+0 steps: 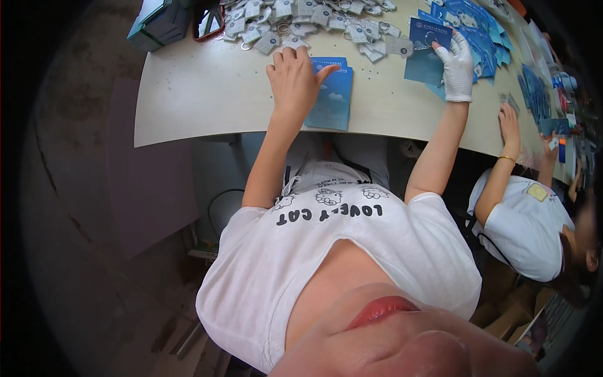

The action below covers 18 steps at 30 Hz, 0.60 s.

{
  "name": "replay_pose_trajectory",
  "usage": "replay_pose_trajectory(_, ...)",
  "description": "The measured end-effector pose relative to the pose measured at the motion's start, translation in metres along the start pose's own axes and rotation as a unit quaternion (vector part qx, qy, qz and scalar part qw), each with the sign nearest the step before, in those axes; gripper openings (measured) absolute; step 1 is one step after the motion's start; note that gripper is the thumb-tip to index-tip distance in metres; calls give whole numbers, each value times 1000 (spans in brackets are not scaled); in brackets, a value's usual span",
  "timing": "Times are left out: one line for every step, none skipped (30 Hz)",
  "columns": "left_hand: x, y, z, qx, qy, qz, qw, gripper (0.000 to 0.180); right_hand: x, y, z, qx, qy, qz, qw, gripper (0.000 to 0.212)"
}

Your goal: The person attaches keychains to backing cards by picking up a card and a keychain, threading the metal ring through the card's slot, and stacking the assembled cards by hand.

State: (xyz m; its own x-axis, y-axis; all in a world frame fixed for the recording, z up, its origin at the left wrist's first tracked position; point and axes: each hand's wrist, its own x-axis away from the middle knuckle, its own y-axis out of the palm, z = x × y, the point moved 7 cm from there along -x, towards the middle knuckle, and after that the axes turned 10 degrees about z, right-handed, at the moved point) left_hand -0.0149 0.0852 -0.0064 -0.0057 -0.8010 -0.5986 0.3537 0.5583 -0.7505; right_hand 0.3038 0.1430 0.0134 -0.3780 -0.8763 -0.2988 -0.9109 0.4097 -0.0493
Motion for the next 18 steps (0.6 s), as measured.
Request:
replay_pose_trajectory(11, 10, -10, -13, -12, -22, 1000, 69, -14, -19, 7, 67, -13, 15, 998, 49)
replay_pose_trajectory(15, 11, -9, -9, -8, -23, 1000, 69, -28, -41, 25, 76, 13, 32, 996, 52)
replay_pose_trajectory(18, 14, -8, -9, -7, -31, 999, 63, -40, -46, 26, 258, -41, 73, 962, 55)
replay_pose_trajectory(21, 17, -8, -8, -5, -40, 999, 57, -47, -53, 26, 431, -93, 112, 891, 57)
replay_pose_trajectory(23, 21, -12, -8, -6, -40, 999, 57, -45, -37, 13, 530, -167, 135, 821, 56)
replay_pose_trajectory(24, 25, -17, 24, -22, -44, 999, 56, -45, -14, 10, 520, -219, 82, 821, 51)
replay_pose_trajectory(23, 29, -22, 56, -37, -48, 997, 55, -43, 9, 7, 507, -269, 25, 819, 45)
replay_pose_trajectory(22, 32, -26, 57, -38, -47, 997, 55, -39, 30, 5, 489, -314, -32, 813, 40)
replay_pose_trajectory(20, 36, -28, 99, -55, -59, 992, 54, -44, 46, 20, 343, -251, -116, 898, 35)
replay_pose_trajectory(18, 41, -28, 141, -72, -70, 985, 53, -42, 61, 28, 383, -298, -145, 862, 31)
replay_pose_trajectory(17, 41, -30, 138, -72, -72, 985, 53, -35, 82, 33, 415, -345, -178, 823, 27)
replay_pose_trajectory(16, 42, -33, 164, -93, -79, 979, 52, -31, 91, 36, 412, -345, -179, 824, 27)
replay_pose_trajectory(14, 42, -37, 189, -113, -86, 972, 52, -29, 99, 46, 430, -295, -195, 831, 25)
replay_pose_trajectory(15, 43, -40, 187, -114, -85, 972, 52, -29, 103, 54, 447, -245, -212, 834, 24)
replay_pose_trajectory(15, 40, -41, 199, -104, -53, 973, 49, -30, 107, 53, 445, -246, -213, 834, 24)
replay_pose_trajectory(14, 37, -43, 211, -93, -21, 973, 46, -31, 108, 53, 447, -233, -210, 838, 23)
replay_pose_trajectory(13, 37, -44, 211, -94, -22, 973, 46, -31, 106, 54, 451, -218, -208, 840, 21)
replay_pose_trajectory(12, 42, -54, 279, -166, -40, 945, 43, -31, 104, 55, 455, -203, -205, 843, 20)
